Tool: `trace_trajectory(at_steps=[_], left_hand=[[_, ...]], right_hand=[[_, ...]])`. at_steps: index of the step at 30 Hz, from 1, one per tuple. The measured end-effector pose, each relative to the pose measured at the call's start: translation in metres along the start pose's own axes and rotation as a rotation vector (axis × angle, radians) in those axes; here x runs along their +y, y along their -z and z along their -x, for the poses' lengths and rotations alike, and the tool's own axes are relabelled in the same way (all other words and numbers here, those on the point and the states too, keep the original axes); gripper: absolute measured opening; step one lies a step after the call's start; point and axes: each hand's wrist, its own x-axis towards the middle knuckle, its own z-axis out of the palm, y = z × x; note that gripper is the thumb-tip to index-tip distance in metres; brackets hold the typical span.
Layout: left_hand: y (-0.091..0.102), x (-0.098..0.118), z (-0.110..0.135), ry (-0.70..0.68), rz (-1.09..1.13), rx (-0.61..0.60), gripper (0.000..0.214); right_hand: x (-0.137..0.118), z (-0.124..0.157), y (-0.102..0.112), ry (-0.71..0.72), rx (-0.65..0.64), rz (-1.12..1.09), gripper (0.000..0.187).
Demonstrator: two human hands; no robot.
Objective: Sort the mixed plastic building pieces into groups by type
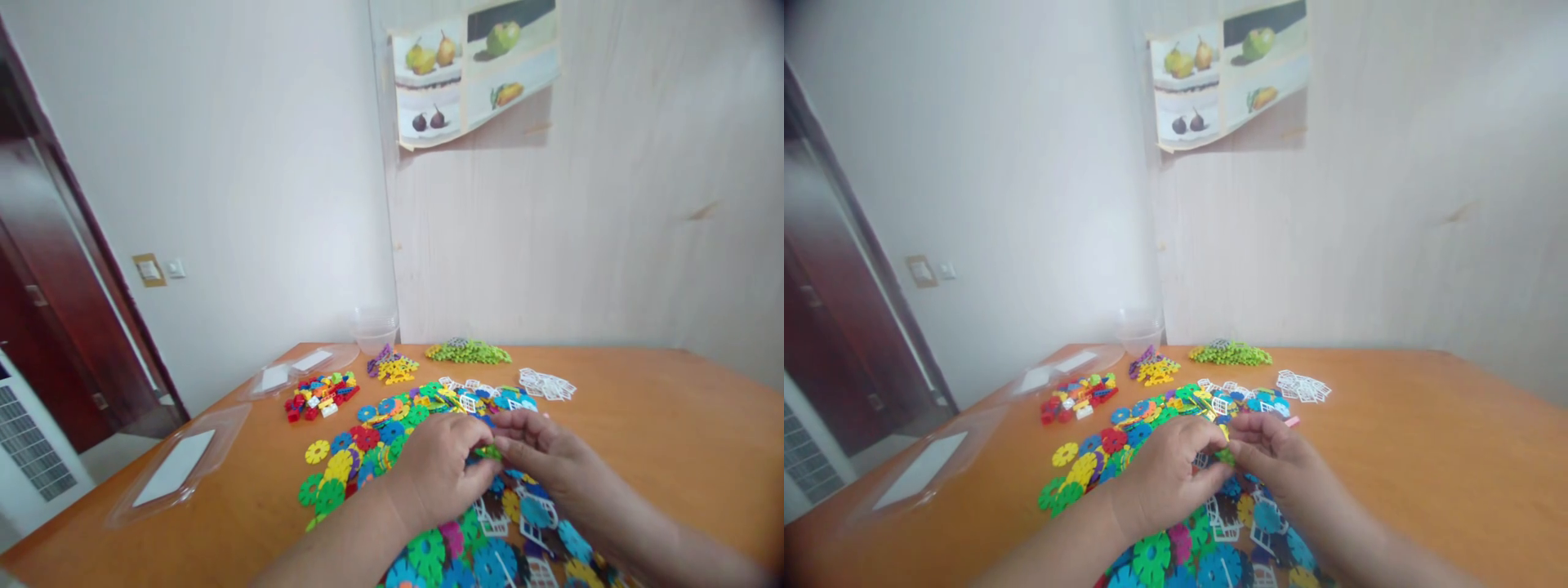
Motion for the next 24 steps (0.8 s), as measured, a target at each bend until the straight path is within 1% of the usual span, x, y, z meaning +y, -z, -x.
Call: trace_trajectory(at_steps=[2, 6, 9, 12, 16, 19, 22, 24], left_hand=[[-0.001, -0.002, 0.0, -0.033, -0.013, -0.003, 0.014], [-0.001, -0.007, 0.0, -0.07, -0.064, 0.002, 0.013], [0.006, -0.02, -0.001, -0.031, -0.122, 0.048, 0.017], [0.024, -0.048, -0.001, 0.12, -0.238, 0.157, 0.018], [0.061, -0.097, 0.009, 0.403, -0.433, 0.318, 0.03], [0.088, -0.128, 0.025, 0.639, -0.579, 0.389, 0.02], [0.105, -0.145, 0.04, 0.872, -0.655, 0.428, 0.021], [0.11, -0.149, 0.046, 0.95, -0.673, 0.433, 0.023]], right_hand=[[0.001, 0.0, -0.001, 0.002, -0.007, 0.006, 0.046], [-0.002, 0.003, -0.002, 0.004, 0.012, 0.051, 0.046], [-0.005, 0.006, 0.005, -0.001, 0.072, 0.129, 0.045], [-0.001, 0.003, 0.022, -0.009, 0.16, 0.191, 0.042], [0.011, -0.01, 0.048, 0.047, 0.261, 0.244, 0.04], [0.015, -0.016, 0.056, 0.027, 0.308, 0.285, 0.043], [0.013, -0.015, 0.055, -0.008, 0.332, 0.302, 0.045], [0.011, -0.014, 0.053, -0.002, 0.338, 0.314, 0.045]])
